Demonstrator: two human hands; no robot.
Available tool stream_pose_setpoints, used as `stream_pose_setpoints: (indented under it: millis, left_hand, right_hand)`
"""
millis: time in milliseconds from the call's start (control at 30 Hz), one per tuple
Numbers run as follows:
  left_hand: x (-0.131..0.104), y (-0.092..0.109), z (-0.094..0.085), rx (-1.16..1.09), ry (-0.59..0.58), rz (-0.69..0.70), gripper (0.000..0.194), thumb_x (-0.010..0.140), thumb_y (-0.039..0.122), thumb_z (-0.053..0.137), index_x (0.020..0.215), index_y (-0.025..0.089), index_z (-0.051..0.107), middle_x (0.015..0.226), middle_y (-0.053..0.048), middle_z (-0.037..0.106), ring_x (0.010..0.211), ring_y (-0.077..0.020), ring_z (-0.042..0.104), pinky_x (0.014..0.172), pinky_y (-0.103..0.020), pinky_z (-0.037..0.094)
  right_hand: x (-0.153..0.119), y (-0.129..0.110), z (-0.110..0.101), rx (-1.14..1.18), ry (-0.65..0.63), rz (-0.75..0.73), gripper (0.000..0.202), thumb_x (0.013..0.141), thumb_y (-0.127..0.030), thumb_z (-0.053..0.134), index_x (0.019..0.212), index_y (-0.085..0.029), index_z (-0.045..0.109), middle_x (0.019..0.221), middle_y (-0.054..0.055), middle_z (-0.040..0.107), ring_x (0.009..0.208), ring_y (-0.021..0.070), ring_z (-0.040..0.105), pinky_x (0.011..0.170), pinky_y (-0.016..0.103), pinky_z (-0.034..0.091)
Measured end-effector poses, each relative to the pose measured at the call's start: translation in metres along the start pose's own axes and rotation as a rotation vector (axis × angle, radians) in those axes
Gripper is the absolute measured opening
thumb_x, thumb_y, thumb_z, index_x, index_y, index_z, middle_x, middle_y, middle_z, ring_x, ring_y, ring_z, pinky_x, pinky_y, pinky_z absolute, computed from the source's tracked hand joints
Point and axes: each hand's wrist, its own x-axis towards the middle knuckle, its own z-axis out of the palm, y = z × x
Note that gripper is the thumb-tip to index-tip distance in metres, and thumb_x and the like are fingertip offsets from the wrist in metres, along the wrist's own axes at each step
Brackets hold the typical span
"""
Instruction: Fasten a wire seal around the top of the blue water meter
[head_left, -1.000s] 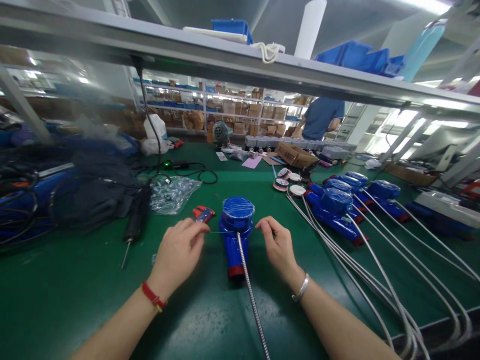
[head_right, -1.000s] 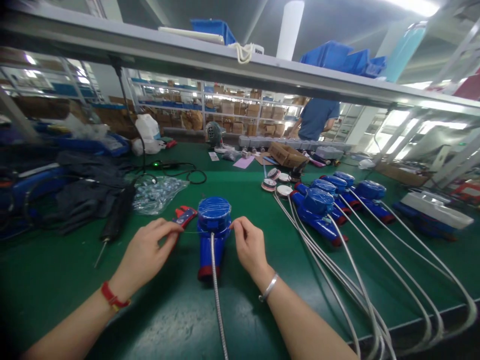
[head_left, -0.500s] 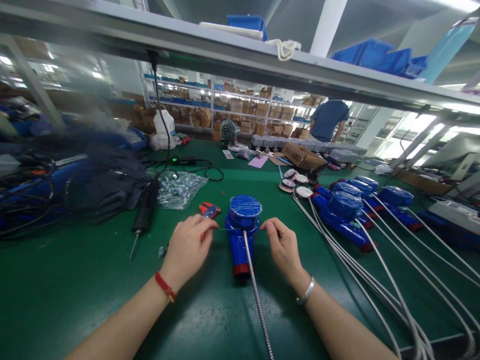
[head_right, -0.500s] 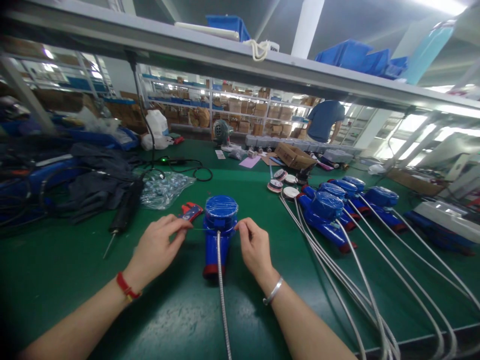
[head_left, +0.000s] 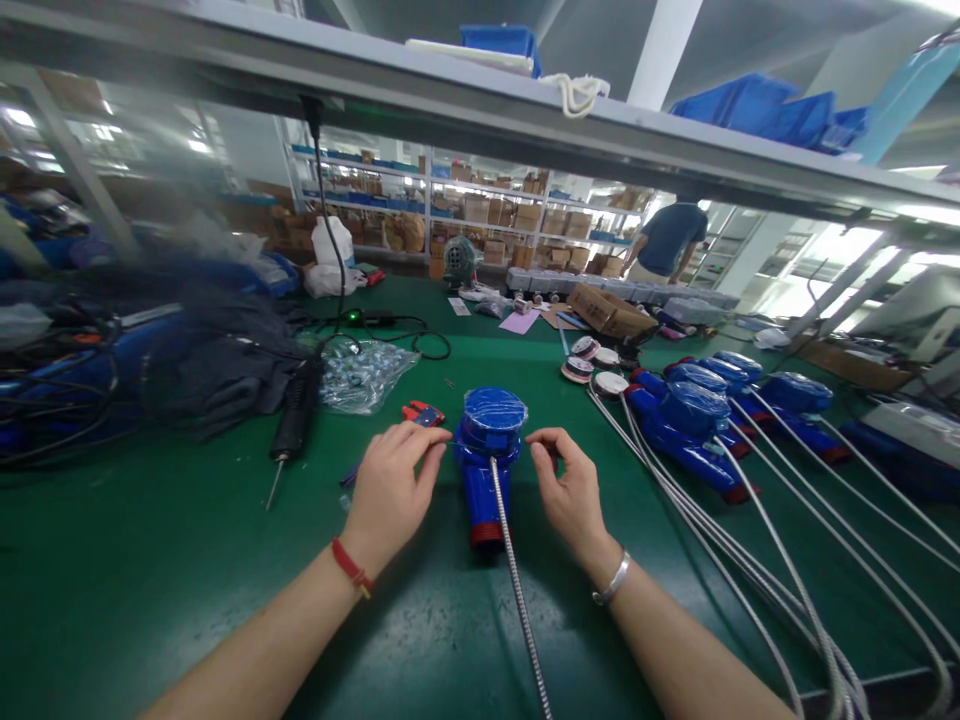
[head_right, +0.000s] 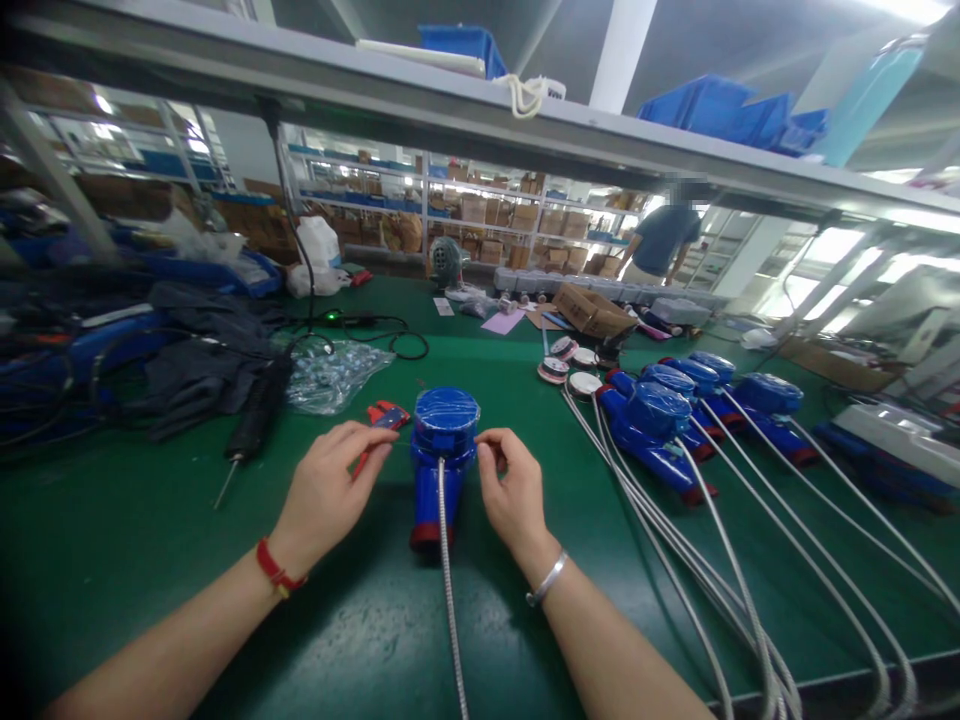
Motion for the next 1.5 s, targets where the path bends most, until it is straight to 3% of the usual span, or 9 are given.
stream_pose_setpoints:
  millis: [567,700,900,1133,1267,1500]
  left_hand:
    - [0.001,0.003,0.001,-0.02,-0.006,-0.021,0.015,0.09,0.023,0.049,0.087,0.019,0.063,0.089,-0.004,0.064,0.085,-0.0204,0.057,0.074,-0.033,0.04]
    - [-0.001,0.007,0.006,-0.071,-0.036,-0.036,0.015,0.091,0.026,0.05,0.089,0.02,0.064,0.091,-0.003,0.065,0.088,-0.0201,0.058,0.077,-0.033,0.04]
    - [-0.004,0.017,0.024,-0.191,-0.024,-0.068,0.013,0.09,0.031,0.053,0.089,0.019,0.06,0.087,-0.002,0.067,0.084,-0.019,0.06,0.078,-0.033,0.043]
    - [-0.007,0.009,0.031,-0.114,-0.037,-0.004,0.016,0.092,0.029,0.05,0.103,0.019,0.058,0.095,-0.004,0.067,0.089,-0.0204,0.061,0.082,-0.036,0.043]
    - [-0.006,-0.002,0.024,-0.032,-0.118,0.031,0.018,0.093,0.031,0.048,0.092,0.02,0.062,0.092,-0.004,0.068,0.088,-0.0236,0.061,0.08,-0.039,0.042]
    - [-0.011,-0.005,0.032,-0.14,-0.124,0.022,0.024,0.093,0.04,0.045,0.097,0.023,0.061,0.097,-0.003,0.066,0.09,-0.0213,0.062,0.08,-0.034,0.047]
  right_hand:
    - [0.001,0.0,-0.002,-0.032,0.009,-0.045,0.012,0.091,-0.023,0.047,0.09,-0.018,0.058,0.08,0.001,0.058,0.071,0.0145,0.052,0.065,0.027,0.041]
    - [0.0,-0.002,-0.003,-0.066,0.018,-0.082,0.011,0.09,-0.022,0.049,0.09,-0.018,0.059,0.084,0.003,0.058,0.078,0.0168,0.052,0.072,0.03,0.04]
    - [-0.004,-0.007,0.002,-0.302,-0.02,-0.192,0.007,0.086,-0.023,0.06,0.09,-0.023,0.066,0.084,0.002,0.06,0.084,0.0186,0.053,0.079,0.036,0.031]
    - [0.007,0.008,-0.005,-0.368,-0.104,-0.079,0.006,0.085,-0.017,0.058,0.083,-0.02,0.062,0.083,0.002,0.06,0.084,0.0192,0.052,0.077,0.035,0.03]
    - [0.017,0.023,-0.019,-0.37,-0.109,0.014,0.009,0.081,-0.01,0.058,0.076,-0.018,0.061,0.079,0.004,0.056,0.08,0.02,0.051,0.073,0.034,0.033]
    - [0.011,0.008,-0.017,-0.199,-0.249,-0.003,0.009,0.08,-0.011,0.06,0.08,-0.021,0.061,0.084,0.0,0.057,0.081,0.0152,0.053,0.075,0.027,0.04]
